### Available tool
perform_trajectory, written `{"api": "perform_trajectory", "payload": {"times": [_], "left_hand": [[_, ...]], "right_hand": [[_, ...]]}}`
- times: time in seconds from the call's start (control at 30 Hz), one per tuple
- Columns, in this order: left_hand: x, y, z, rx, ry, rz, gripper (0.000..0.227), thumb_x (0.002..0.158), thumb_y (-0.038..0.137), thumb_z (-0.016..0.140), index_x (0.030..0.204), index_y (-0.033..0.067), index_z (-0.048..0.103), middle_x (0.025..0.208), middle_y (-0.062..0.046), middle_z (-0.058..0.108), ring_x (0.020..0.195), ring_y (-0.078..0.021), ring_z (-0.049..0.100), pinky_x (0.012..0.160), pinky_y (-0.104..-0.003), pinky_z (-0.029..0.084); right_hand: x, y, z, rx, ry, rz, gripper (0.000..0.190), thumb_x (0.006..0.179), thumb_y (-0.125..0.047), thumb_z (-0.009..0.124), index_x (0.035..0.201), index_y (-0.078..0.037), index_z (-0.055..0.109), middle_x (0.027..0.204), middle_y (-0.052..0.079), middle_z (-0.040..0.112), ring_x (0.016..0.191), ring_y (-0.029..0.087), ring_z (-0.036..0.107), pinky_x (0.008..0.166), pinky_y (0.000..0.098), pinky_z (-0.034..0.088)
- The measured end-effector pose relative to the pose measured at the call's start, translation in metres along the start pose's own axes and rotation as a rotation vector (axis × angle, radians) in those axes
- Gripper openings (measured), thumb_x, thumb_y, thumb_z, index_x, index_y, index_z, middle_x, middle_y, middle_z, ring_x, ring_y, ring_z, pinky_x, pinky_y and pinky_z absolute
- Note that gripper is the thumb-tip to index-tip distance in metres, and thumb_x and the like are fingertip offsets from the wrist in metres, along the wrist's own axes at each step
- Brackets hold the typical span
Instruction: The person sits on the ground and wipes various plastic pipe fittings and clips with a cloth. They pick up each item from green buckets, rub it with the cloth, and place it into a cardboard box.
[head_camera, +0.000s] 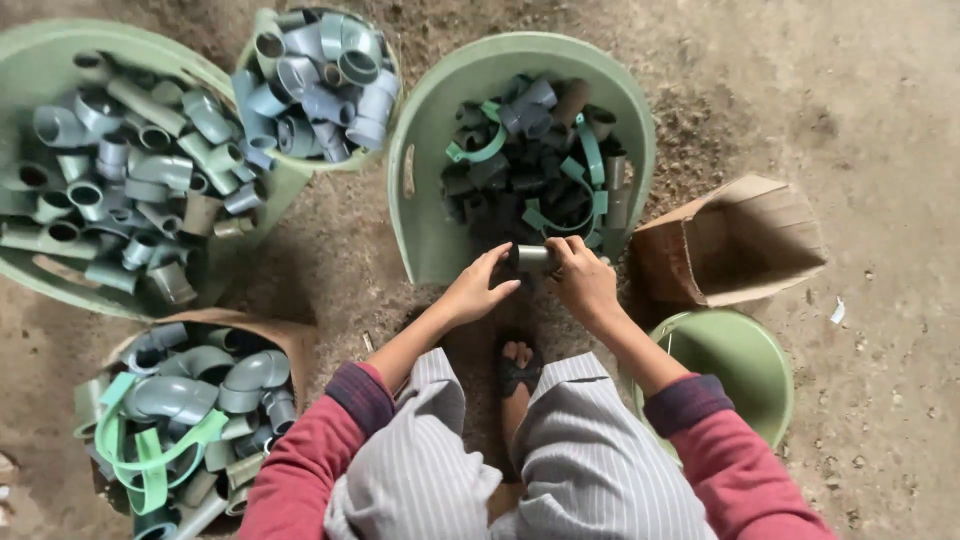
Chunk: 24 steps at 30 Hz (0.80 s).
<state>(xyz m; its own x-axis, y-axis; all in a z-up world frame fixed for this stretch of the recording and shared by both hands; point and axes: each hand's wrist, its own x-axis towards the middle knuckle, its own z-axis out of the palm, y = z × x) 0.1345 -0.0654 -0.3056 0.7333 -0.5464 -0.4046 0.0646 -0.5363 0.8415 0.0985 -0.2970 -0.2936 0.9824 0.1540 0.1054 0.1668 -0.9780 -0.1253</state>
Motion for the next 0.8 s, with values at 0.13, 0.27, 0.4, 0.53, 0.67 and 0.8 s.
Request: {"api": "perform_trajectory", "payload": {"times": [0.13,0.27,0.4,0.53,0.67,0.8], "left_hand": [[-0.051,0.106,-0.043,-0.292,0.160,0.308,0.061,0.093,0.025,0.076,0.148,0.0140,0.050,0.137,-0.017,0.061,0.127,-0.0354,0.061,0.104,-0.041,0.055],[-0.141,0.199,-0.087,-0.551,0.301,0.643,0.051,0.090,0.011,0.080,0.137,0.0125,0.060,0.132,-0.007,0.069,0.125,-0.0214,0.064,0.103,-0.031,0.054],[-0.199,0.208,-0.104,-0.762,0.377,0.771,0.044,0.097,0.011,0.072,0.136,0.0080,0.054,0.134,-0.016,0.067,0.126,-0.0250,0.062,0.104,-0.034,0.054],[-0.243,0.225,-0.091,-0.847,0.472,0.782,0.044,0.096,0.014,0.071,0.135,0.0025,0.056,0.130,-0.018,0.070,0.115,-0.0193,0.067,0.094,-0.034,0.060],[-0.258,0.217,-0.063,-0.896,0.682,0.675,0.035,0.103,0.013,0.057,0.136,-0.0001,0.056,0.124,-0.011,0.073,0.103,-0.0105,0.068,0.082,-0.030,0.065],[-0.260,0.201,-0.041,-0.890,0.758,0.608,0.038,0.102,0.012,0.060,0.138,0.0021,0.056,0.126,-0.004,0.071,0.099,-0.0036,0.064,0.083,-0.023,0.063]], "right_hand": [[-0.002,-0.048,-0.124,0.271,0.126,0.193,0.066,0.072,-0.029,0.084,0.131,-0.038,0.056,0.117,-0.010,0.059,0.090,0.029,0.071,0.075,0.0449,0.062],[-0.008,-0.112,-0.266,0.605,0.316,-0.021,0.085,0.073,-0.026,0.090,0.149,-0.028,0.052,0.129,-0.002,0.064,0.113,0.029,0.069,0.090,0.0456,0.057],[-0.023,-0.089,-0.325,0.695,0.543,-0.076,0.049,0.094,-0.004,0.070,0.140,-0.013,0.057,0.111,0.010,0.070,0.105,0.035,0.068,0.096,0.0483,0.050],[-0.027,-0.136,-0.357,0.886,0.670,-0.246,0.051,0.112,-0.051,0.032,0.131,-0.008,0.052,0.123,0.009,0.051,0.122,0.025,0.050,0.111,0.0400,0.039],[-0.029,-0.202,-0.328,0.519,0.604,-0.661,0.033,0.106,-0.026,0.050,0.129,-0.007,0.066,0.135,0.011,0.059,0.131,0.037,0.055,0.112,0.0462,0.041],[-0.029,-0.210,-0.339,0.743,0.486,-0.573,0.024,0.101,-0.006,0.059,0.122,-0.002,0.070,0.119,0.011,0.072,0.122,0.035,0.067,0.106,0.0456,0.050]]}}
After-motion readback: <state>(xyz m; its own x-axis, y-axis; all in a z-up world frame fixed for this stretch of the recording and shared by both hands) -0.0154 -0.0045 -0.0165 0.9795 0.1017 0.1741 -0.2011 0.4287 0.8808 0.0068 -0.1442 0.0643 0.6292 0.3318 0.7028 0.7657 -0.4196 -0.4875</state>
